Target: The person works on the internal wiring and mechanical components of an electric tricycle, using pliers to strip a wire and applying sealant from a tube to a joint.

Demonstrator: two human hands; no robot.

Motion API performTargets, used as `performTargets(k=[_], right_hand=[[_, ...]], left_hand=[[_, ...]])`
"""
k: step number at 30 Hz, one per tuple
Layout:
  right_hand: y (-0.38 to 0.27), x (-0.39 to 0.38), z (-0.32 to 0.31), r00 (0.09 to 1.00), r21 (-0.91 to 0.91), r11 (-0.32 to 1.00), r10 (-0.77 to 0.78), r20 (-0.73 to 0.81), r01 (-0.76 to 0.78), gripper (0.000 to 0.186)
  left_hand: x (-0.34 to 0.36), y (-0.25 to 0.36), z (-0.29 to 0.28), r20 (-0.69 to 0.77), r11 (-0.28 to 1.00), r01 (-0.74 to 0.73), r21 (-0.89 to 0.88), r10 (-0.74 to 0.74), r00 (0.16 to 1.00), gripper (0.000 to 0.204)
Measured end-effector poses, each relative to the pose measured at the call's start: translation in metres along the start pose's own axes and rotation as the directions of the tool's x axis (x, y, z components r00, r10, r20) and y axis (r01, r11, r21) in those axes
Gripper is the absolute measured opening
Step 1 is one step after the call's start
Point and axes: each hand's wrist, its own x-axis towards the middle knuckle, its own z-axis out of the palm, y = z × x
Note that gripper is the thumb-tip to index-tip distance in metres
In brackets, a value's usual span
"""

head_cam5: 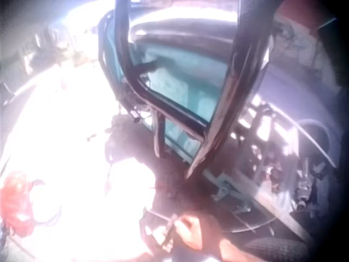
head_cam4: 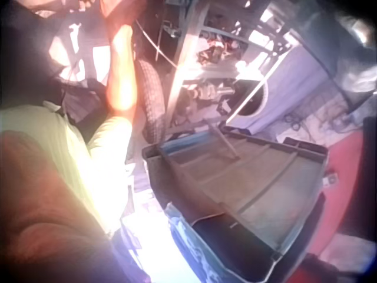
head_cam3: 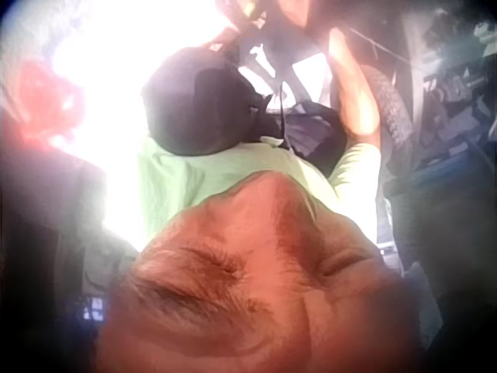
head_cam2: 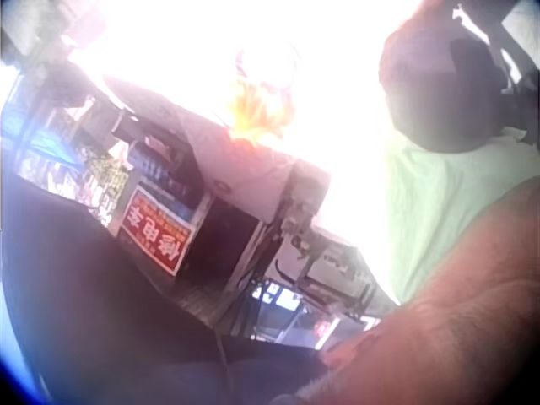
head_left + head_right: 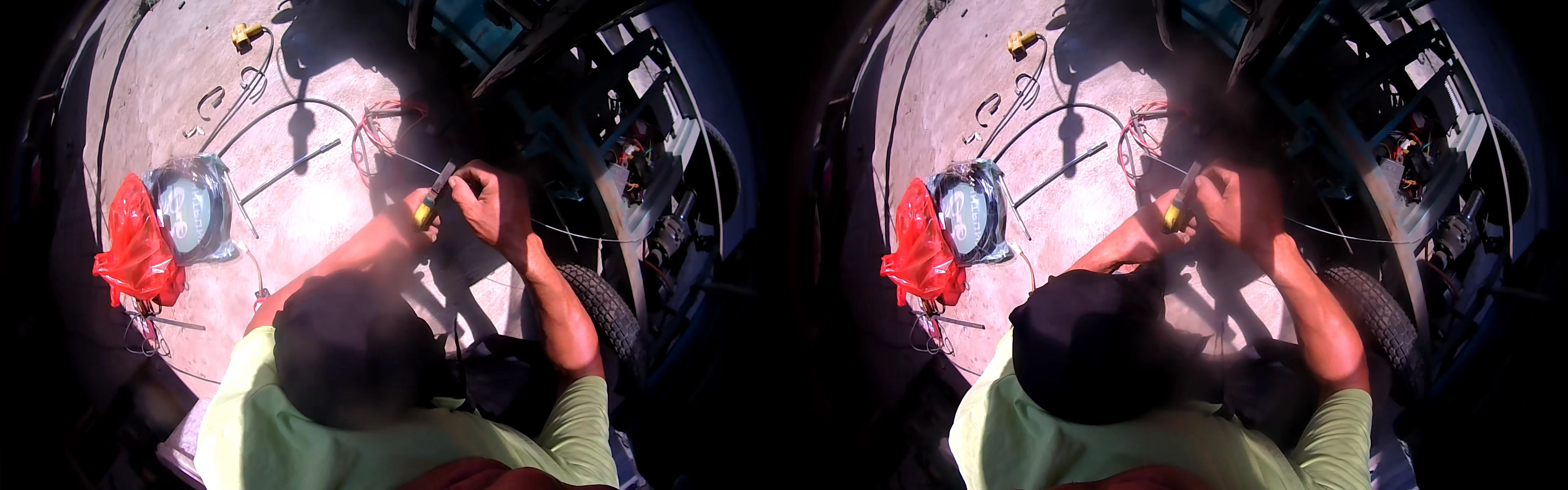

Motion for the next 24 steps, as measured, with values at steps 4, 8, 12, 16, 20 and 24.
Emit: performTargets(k=[4,8,12,16,20,24], right_hand=[[-0.002,-0.004,0.003,0.997,0.030,0.997,0.070,0.023,-0.071,0.019],[-0.009,-0.004,0.004,0.996,0.143,0.986,0.084,0.001,-0.084,0.018],[-0.008,-0.001,0.003,0.998,0.148,0.988,0.051,-0.039,-0.045,0.018],[-0.012,-0.001,0.001,0.997,0.138,0.990,0.050,-0.064,-0.041,0.018],[-0.007,0.000,-0.001,0.990,0.100,0.995,0.024,-0.138,-0.010,0.017],[-0.009,0.002,-0.009,0.990,0.014,0.997,0.072,-0.124,-0.071,0.021]], left_hand=[[-0.010,-0.008,-0.001,-0.234,0.945,0.066,0.319,0.011,0.972,0.022],[-0.010,-0.016,-0.003,-0.377,0.834,-0.023,0.551,0.274,0.885,0.027],[-0.008,0.006,-0.007,-0.324,0.923,0.123,0.366,0.003,0.946,0.026],[-0.003,-0.017,-0.014,-0.037,0.993,0.030,-0.113,-0.034,0.999,0.025],[-0.009,-0.003,-0.002,-0.135,0.994,-0.104,-0.042,0.098,0.986,0.031],[-0.010,-0.001,-0.004,-0.299,0.996,-0.086,-0.009,0.080,0.951,0.038]])
